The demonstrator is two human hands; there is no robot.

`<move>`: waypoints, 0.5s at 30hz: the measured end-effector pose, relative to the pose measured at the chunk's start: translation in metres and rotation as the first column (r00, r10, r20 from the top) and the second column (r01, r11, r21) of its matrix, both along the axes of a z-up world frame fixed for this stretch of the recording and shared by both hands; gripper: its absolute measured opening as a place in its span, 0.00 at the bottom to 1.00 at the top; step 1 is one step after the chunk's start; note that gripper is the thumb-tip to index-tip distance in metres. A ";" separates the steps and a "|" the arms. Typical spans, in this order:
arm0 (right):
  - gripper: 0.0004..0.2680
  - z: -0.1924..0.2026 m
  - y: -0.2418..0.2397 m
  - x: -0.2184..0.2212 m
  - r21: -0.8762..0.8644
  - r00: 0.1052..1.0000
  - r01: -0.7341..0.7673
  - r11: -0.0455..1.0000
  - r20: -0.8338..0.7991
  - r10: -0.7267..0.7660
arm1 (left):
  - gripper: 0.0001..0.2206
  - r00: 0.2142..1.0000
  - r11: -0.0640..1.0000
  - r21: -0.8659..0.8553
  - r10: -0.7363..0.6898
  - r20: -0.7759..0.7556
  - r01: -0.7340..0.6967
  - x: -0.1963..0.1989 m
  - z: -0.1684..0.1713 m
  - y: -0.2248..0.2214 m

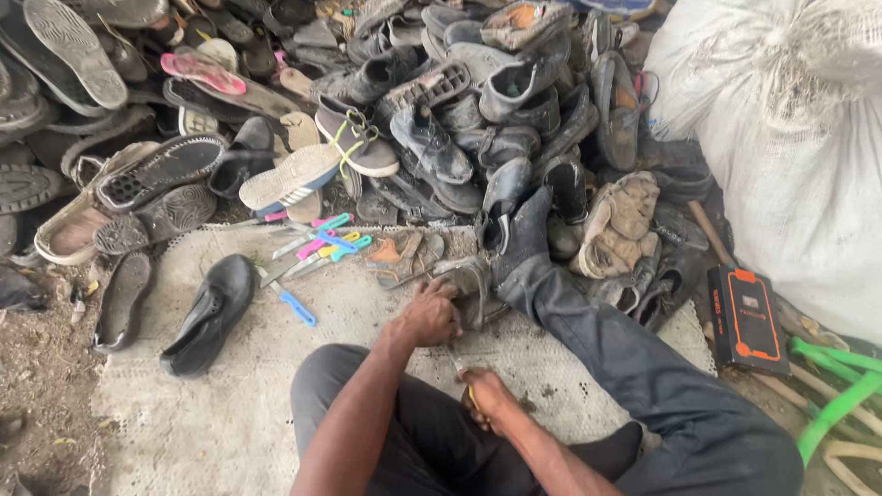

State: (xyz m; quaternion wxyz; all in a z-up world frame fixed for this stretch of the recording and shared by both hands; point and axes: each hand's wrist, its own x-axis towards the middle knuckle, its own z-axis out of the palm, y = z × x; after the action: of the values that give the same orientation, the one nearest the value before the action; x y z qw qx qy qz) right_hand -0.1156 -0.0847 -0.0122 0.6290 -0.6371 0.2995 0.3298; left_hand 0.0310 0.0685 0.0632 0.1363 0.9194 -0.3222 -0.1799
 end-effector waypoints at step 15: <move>0.10 -0.096 -0.050 0.028 -0.705 0.847 0.146 0.694 0.451 0.280 | 0.09 0.910 0.732 -0.562 0.401 -0.103 -0.386 -0.036 -0.096 -0.070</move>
State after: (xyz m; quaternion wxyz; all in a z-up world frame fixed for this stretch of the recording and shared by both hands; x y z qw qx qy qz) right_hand -0.0878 -0.1350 -0.1085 0.3742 -0.9063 0.1951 0.0232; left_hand -0.0046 -0.0015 -0.0327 0.4357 0.8851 -0.1608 -0.0304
